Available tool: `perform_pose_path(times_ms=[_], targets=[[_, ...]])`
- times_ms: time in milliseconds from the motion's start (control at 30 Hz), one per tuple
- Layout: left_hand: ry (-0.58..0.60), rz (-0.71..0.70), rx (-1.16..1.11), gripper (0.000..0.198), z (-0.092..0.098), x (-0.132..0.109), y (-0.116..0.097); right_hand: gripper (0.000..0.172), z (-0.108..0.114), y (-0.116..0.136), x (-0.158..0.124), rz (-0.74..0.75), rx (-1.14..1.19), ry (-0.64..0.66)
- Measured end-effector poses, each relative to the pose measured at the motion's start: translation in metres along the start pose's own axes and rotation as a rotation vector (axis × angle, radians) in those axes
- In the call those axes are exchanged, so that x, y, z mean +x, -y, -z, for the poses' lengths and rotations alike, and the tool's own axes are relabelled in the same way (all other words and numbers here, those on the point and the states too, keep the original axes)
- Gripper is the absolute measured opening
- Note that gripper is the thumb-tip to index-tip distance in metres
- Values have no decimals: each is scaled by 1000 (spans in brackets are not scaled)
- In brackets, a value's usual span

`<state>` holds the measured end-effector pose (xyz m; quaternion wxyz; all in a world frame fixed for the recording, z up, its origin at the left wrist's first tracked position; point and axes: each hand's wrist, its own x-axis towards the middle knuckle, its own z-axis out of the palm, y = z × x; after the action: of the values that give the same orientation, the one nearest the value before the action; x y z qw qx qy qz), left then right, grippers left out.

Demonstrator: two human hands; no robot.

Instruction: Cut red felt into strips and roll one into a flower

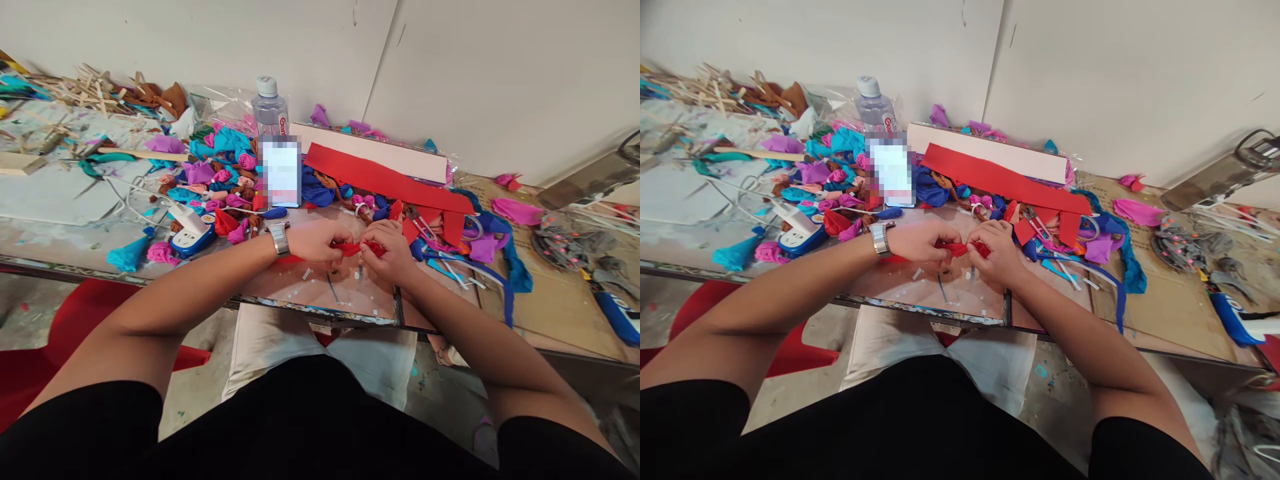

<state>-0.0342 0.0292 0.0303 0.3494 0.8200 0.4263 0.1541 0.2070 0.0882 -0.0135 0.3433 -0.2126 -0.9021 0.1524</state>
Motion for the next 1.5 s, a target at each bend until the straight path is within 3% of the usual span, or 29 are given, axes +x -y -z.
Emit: perform_pose_path(times_ms=[167, 333, 600, 867, 967, 1133, 1300, 1500], targets=[[-146, 15, 381, 18, 2, -1, -1, 13, 4, -2, 2, -81, 15, -121], [-237, -43, 568, 38, 1, -3, -1, 14, 5, -1, 3, -124, -4, -176], [-264, -28, 477, 50, 0, -4, -7, 15, 5, -5, 0, -135, 48, -223], [-303, 42, 348, 46, 8, -6, -4, 21, 6, -5, 0, -197, 157, -307], [-291, 17, 183, 43, 13, -5, 1, 26, 6, -9, 0, -229, 209, -347], [-294, -82, -476, 56, 26, 0, 12, 31, 5, -20, 1, -242, 281, -398], [-497, -102, -793, 67, 33, -1, 19, 34, 6, -25, 5, -223, 311, -517], [-727, -229, -1027, 96, 23, 2, 14, 43, 6, -30, 11, -280, 273, -682]])
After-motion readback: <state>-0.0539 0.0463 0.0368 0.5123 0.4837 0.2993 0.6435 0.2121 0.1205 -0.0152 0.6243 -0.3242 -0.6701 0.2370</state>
